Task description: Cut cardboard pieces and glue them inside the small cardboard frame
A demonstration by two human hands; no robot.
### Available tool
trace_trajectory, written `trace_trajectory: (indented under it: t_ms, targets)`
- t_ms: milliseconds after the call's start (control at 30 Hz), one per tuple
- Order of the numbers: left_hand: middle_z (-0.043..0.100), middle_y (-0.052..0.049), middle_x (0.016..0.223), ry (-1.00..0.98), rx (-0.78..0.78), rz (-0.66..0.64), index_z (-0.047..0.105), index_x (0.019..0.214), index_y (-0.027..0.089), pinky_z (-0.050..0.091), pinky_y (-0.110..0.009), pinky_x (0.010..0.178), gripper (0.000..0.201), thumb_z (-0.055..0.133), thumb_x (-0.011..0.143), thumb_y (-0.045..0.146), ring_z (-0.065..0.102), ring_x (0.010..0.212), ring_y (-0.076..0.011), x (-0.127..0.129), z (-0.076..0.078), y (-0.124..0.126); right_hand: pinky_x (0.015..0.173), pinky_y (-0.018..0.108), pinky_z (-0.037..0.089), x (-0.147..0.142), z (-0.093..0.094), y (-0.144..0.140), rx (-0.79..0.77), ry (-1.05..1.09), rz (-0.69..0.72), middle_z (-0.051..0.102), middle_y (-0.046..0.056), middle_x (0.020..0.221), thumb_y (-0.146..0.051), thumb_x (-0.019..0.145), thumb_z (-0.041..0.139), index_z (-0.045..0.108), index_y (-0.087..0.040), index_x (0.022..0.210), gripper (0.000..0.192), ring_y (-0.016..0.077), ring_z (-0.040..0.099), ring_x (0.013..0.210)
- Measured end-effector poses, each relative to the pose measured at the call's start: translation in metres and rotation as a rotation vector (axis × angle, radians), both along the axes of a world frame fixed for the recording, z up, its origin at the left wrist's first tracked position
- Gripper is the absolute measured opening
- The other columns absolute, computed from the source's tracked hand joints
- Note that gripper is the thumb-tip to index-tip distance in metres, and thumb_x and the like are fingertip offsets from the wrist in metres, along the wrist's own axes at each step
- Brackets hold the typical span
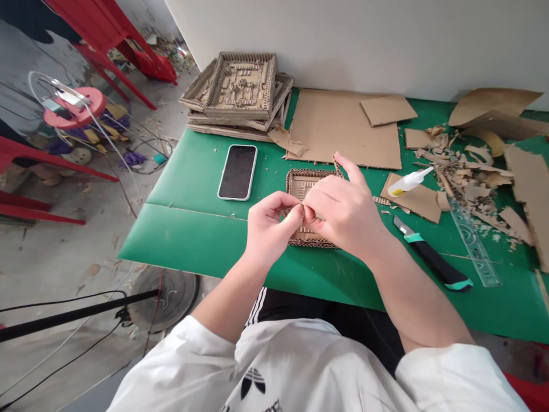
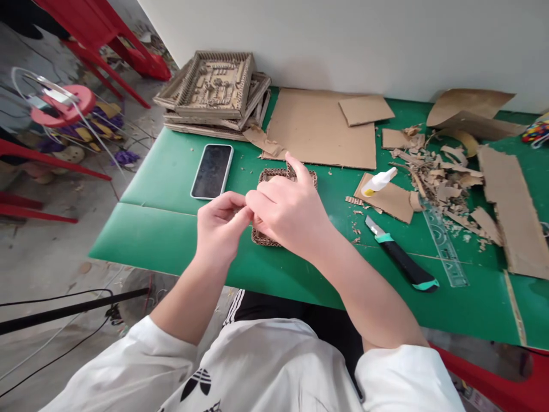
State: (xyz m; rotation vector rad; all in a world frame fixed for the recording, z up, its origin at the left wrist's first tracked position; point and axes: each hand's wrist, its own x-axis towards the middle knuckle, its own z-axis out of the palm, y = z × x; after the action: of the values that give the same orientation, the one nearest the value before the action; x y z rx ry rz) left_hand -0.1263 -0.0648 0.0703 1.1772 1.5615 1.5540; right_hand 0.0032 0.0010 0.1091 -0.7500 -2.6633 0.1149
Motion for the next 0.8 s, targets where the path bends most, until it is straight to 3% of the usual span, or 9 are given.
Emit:
trace_trajectory:
  t_ms: [200, 300, 367, 500, 600, 700, 800]
  targets:
    - [0.053, 0.004, 0.051, -0.427, -0.042, -0.050, 0.057, 0.059, 0.016, 0.041, -0.017, 0.048, 0.011, 0.060, 0.068, 0.018, 0.048, 0.048, -0.0046, -0.003, 0.003, 0.008, 0.113, 0.049, 0.021, 0.001, -0.002, -0.001, -0.084, 0.137, -0.023, 0.063, -0.001, 0.079, -0.023, 0.087, 0.040, 0.062, -0.027, 0.076, 0.025, 0.0138, 0.057, 0.080]
    - [0.057, 0.003, 0.055, -0.450, -0.015, -0.030, 0.062, 0.065, 0.016, 0.046, -0.018, 0.051, 0.009, 0.063, 0.070, 0.023, 0.052, 0.050, -0.0051, -0.012, -0.001, 0.012, 0.111, 0.051, 0.027, 0.007, 0.001, 0.003, -0.218, 0.259, -0.070, 0.066, -0.002, 0.082, -0.024, 0.086, 0.043, 0.063, -0.027, 0.079, 0.021, 0.0140, 0.059, 0.079]
    - [0.063, 0.001, 0.065, -0.312, 0.026, 0.024, 0.066, 0.074, 0.016, 0.049, -0.019, 0.056, 0.011, 0.065, 0.073, 0.028, 0.056, 0.056, -0.0064, -0.021, -0.005, 0.016, 0.109, 0.052, 0.030, 0.011, 0.002, 0.008, -0.336, 0.380, -0.060, 0.067, -0.002, 0.083, -0.026, 0.086, 0.048, 0.064, -0.026, 0.083, 0.016, 0.0136, 0.061, 0.076]
    - [0.070, -0.004, 0.086, 0.179, 0.087, 0.153, 0.069, 0.096, 0.018, 0.053, -0.026, 0.073, 0.024, 0.058, 0.082, 0.034, 0.063, 0.075, -0.0121, -0.042, -0.010, 0.036, 0.102, 0.046, 0.042, 0.013, 0.000, 0.016, -0.657, 0.584, 0.023, 0.069, -0.001, 0.091, -0.030, 0.083, 0.058, 0.066, -0.025, 0.098, 0.018, 0.0134, 0.065, 0.081]
    - [0.061, -0.009, 0.119, 0.492, 0.171, 0.202, 0.061, 0.115, 0.019, 0.046, -0.034, 0.096, 0.034, 0.057, 0.083, 0.032, 0.055, 0.112, -0.0196, -0.050, -0.013, 0.052, 0.089, 0.038, 0.051, 0.011, -0.003, 0.019, -0.844, 0.668, 0.037, 0.070, 0.001, 0.090, -0.032, 0.081, 0.061, 0.067, -0.022, 0.093, 0.017, 0.0151, 0.066, 0.086]
    - [0.057, -0.008, 0.126, 0.552, 0.219, 0.029, 0.056, 0.120, 0.020, 0.039, -0.037, 0.105, 0.036, 0.055, 0.085, 0.029, 0.049, 0.122, -0.0198, -0.041, -0.015, 0.053, 0.084, 0.034, 0.053, 0.009, -0.006, 0.021, -0.911, 0.773, 0.016, 0.069, 0.000, 0.085, -0.031, 0.078, 0.065, 0.066, -0.022, 0.085, 0.011, 0.0138, 0.065, 0.084]
    - [0.061, -0.007, 0.120, 0.353, 0.202, -0.286, 0.049, 0.127, 0.022, 0.046, -0.034, 0.098, 0.044, 0.057, 0.084, 0.032, 0.057, 0.112, -0.0184, -0.021, -0.017, 0.044, 0.078, 0.032, 0.054, 0.007, -0.011, 0.026, -0.931, 0.827, -0.024, 0.067, -0.002, 0.082, -0.030, 0.075, 0.068, 0.065, -0.022, 0.080, 0.011, 0.0126, 0.064, 0.078]
